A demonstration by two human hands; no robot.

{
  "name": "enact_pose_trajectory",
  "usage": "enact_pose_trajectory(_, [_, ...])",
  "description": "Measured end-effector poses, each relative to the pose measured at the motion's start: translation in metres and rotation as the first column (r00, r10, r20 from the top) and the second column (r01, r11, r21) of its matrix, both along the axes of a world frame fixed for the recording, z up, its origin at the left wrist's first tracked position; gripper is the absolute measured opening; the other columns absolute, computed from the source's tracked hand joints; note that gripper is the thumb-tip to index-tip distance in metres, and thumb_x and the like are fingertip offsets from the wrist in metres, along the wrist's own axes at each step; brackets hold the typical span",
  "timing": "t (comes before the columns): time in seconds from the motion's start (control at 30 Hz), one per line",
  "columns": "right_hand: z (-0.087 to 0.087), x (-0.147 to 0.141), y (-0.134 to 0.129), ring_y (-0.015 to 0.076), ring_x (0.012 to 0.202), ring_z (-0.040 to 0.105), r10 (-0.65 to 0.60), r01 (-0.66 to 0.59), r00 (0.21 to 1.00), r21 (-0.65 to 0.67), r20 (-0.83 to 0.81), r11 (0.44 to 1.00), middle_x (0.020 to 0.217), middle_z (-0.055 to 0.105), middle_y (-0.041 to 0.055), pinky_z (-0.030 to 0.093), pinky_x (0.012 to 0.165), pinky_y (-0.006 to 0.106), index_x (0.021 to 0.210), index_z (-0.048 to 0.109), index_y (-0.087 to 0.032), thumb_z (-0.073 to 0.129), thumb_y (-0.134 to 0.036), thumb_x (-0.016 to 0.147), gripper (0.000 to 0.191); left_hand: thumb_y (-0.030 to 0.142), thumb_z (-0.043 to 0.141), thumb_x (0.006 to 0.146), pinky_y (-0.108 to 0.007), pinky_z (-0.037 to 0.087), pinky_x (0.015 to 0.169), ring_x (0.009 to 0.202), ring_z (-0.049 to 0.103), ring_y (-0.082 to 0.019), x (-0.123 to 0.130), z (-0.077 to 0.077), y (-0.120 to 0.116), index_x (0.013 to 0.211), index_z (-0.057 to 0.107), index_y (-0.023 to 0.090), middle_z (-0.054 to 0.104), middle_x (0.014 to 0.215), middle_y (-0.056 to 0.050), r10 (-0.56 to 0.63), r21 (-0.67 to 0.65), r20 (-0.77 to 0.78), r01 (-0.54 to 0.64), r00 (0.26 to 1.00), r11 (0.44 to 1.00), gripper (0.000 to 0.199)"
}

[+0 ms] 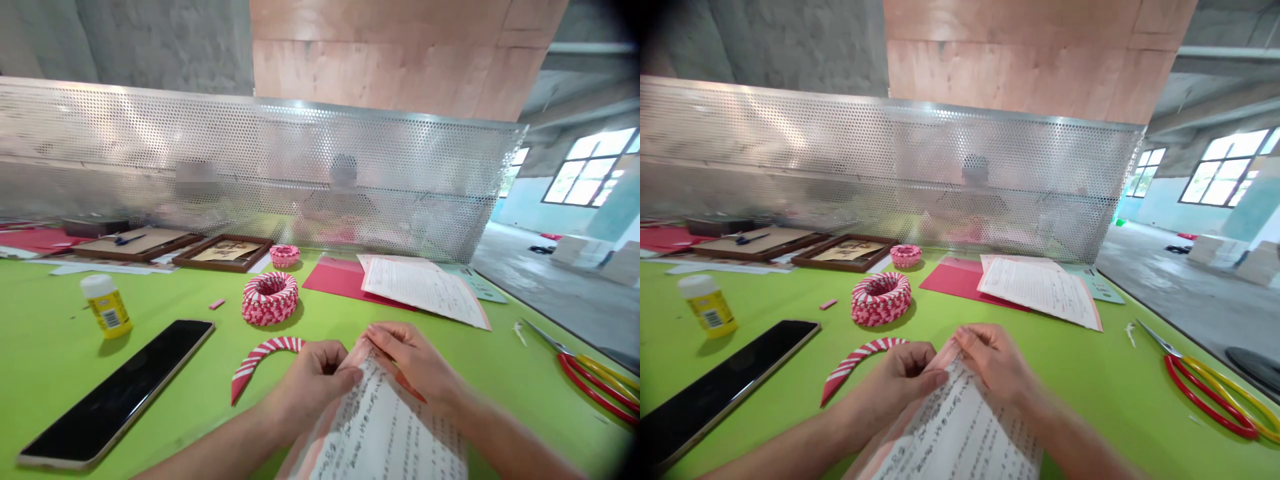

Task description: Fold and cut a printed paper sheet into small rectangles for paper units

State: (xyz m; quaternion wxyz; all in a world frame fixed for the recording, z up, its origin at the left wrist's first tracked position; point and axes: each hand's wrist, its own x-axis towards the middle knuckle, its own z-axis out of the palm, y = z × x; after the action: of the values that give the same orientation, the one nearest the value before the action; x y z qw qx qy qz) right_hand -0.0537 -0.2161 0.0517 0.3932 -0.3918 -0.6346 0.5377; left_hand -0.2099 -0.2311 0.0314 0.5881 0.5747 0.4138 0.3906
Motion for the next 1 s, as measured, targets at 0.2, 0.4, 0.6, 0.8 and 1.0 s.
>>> enact_pose_trajectory(0.2, [0.006,0.006,0.003,0.0079,0.048,0.04,0.023,-0.024,0.99,0.009,0.142,1.0,0.06,0.05,-0.0026,0.033,0.046,0.021,0.071,0.057,-0.017,0.051,-0.032,0.076,0.016,0.03,0.066,0.059,-0.02,0.03,0.049,0.051,0.044,-0.009,-0.002,0.002,0.001,0.058,0.048,0.013,0.049,0.055,0.003,-0.003,-0.115,0.111,0.016,0.994,0.993,0.024])
enact_pose_trajectory(0.4, [0.007,0.003,0.001,0.0046,0.041,0.034,0.023,-0.047,0.97,0.095,0.242,0.994,0.055,0.047,-0.006,0.03,0.044,0.02,0.07,0.057,-0.018,0.051,-0.028,0.076,0.013,0.034,0.063,0.065,-0.02,0.032,0.051,0.053,0.045,-0.009,-0.001,0.006,0.002,0.065,0.053,0.013,0.052,0.058,0.003,0.084,-0.1,0.161,-0.068,0.983,0.993,0.023])
enact_pose_trajectory(0.6, [0.002,-0.003,0.002,0.0113,0.06,0.046,0.03,-0.077,0.97,0.187,0.243,0.979,0.065,0.053,-0.0009,0.035,0.053,0.023,0.071,0.054,-0.016,0.049,-0.031,0.077,0.016,0.03,0.068,0.06,-0.018,0.028,0.046,0.046,0.041,-0.006,-0.003,0.006,0.006,0.063,0.054,0.013,0.049,0.051,0.006,0.167,-0.102,0.237,-0.146,0.957,0.984,0.022])
enact_pose_trajectory(0.8, [-0.002,-0.004,0.0,0.0101,0.058,0.043,0.057,-0.092,0.973,0.147,0.226,0.985,0.064,0.05,-0.0018,0.033,0.053,0.023,0.071,0.053,-0.015,0.048,-0.022,0.076,0.009,0.027,0.065,0.06,-0.018,0.028,0.047,0.048,0.04,-0.007,-0.004,0.004,0.01,0.062,0.056,0.013,0.05,0.051,0.005,0.168,-0.031,0.206,-0.165,0.964,0.986,0.017])
enact_pose_trajectory(1.0, [-0.009,-0.005,0.001,0.0099,0.056,0.041,0.074,-0.1,0.979,0.133,0.188,0.986,0.063,0.049,-0.002,0.033,0.052,0.023,0.072,0.052,-0.015,0.049,-0.027,0.076,0.013,0.03,0.065,0.059,-0.019,0.028,0.047,0.047,0.039,-0.007,-0.003,0.003,0.01,0.06,0.055,0.013,0.049,0.051,0.005,0.173,-0.01,0.196,-0.174,0.965,0.985,0.019])
